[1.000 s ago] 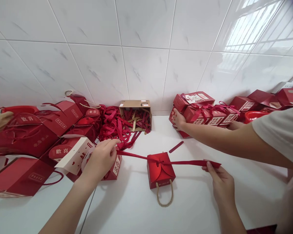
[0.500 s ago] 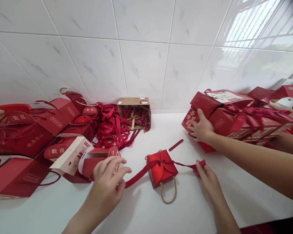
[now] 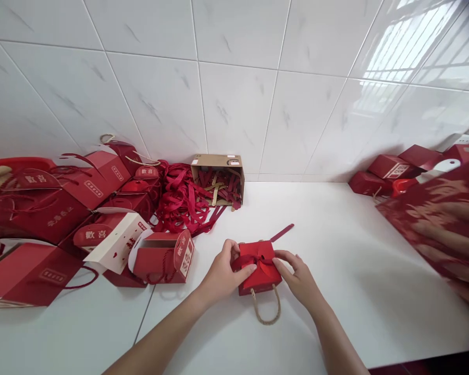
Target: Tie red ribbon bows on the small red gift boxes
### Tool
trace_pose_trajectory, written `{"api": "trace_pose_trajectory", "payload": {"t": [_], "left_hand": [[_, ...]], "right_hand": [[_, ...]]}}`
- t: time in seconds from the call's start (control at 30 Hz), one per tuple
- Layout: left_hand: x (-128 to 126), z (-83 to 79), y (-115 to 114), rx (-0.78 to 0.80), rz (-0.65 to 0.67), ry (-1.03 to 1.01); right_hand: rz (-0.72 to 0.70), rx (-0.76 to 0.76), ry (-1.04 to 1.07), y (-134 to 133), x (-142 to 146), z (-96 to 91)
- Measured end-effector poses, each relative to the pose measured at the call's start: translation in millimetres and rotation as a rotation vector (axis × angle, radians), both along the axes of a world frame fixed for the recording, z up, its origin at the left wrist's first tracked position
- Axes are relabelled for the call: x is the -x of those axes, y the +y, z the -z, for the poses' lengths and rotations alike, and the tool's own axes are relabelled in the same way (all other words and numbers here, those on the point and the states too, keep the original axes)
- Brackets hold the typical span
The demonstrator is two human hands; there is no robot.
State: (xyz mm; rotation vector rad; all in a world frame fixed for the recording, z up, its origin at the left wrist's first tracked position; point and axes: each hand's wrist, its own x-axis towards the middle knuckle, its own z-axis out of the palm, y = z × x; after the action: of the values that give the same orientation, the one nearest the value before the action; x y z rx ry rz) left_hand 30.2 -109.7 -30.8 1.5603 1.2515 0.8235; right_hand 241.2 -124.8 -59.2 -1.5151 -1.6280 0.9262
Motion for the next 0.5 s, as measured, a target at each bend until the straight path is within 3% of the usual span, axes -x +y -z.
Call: {"api": "trace_pose_trajectory", "payload": {"t": [0.37,0.5], "left_hand": [[1.7,1.0,-0.4,0.051,0.104,-0.056],[3.7,-1.9,-0.7,-0.003,0.055,-0.005]], "right_hand": [[-0.070,0.191,0.292,-7.3,4.2,-2.1],[-0.037,0.161,0.321,-7.0,-1.8,-0.8]]}}
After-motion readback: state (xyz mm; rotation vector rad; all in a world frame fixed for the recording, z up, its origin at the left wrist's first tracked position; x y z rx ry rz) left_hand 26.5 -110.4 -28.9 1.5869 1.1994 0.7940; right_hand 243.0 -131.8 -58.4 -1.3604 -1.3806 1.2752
